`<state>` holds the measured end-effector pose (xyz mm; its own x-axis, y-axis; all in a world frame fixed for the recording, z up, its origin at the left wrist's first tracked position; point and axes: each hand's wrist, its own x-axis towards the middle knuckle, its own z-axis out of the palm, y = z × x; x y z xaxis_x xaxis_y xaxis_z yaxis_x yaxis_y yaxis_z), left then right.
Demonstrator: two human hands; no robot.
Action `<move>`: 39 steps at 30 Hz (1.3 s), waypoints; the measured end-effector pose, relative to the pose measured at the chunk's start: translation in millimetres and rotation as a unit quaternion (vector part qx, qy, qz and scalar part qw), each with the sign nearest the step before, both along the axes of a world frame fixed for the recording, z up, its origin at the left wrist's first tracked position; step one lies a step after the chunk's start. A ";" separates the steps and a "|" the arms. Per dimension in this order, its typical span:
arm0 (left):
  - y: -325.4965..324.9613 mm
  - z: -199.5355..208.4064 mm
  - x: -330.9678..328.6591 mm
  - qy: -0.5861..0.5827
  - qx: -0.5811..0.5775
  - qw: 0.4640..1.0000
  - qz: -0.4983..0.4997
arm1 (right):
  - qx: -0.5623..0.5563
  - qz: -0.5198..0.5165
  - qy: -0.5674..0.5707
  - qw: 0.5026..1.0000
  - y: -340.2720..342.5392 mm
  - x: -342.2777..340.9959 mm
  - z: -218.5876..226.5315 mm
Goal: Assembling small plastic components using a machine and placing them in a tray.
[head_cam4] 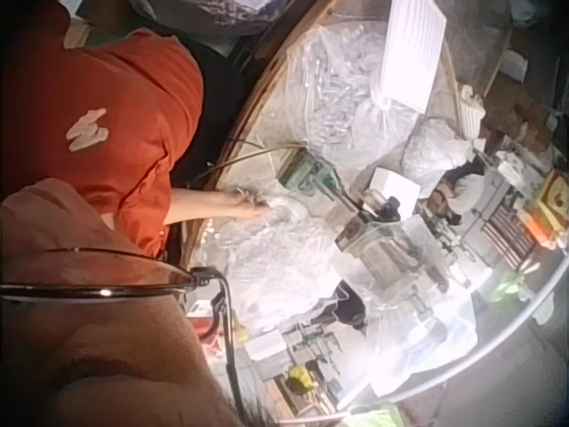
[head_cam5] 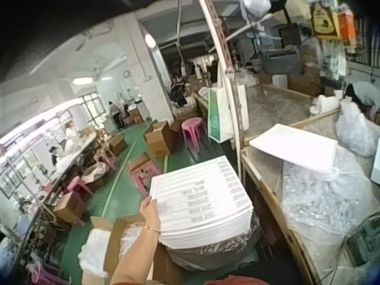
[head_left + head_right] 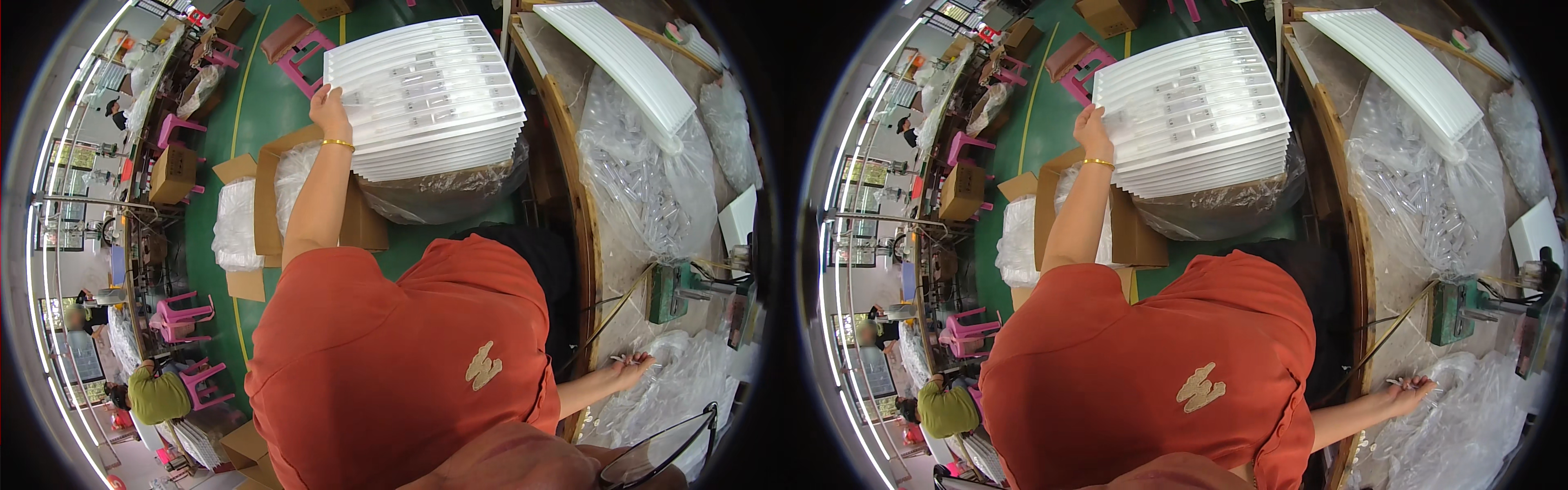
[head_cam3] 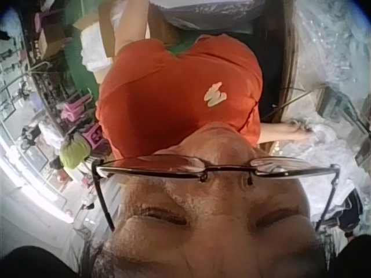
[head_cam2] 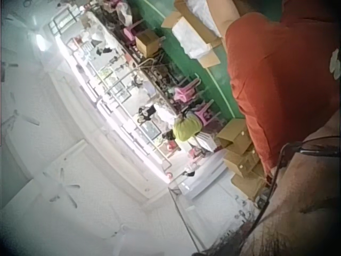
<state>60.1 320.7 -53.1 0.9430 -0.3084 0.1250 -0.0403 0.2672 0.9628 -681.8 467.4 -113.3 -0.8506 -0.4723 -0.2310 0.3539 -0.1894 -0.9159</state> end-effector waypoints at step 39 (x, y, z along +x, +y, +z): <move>60.5 -3.2 -8.6 -0.601 0.278 0.750 -0.004 | -0.034 0.051 -0.019 0.998 1.3 -1.4 -3.6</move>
<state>51.5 381.3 -56.2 0.2506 -0.6330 0.7324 -0.9680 -0.1571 0.1955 -683.2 468.8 -116.9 -0.7879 -0.5724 -0.2270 0.4093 -0.2113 -0.8876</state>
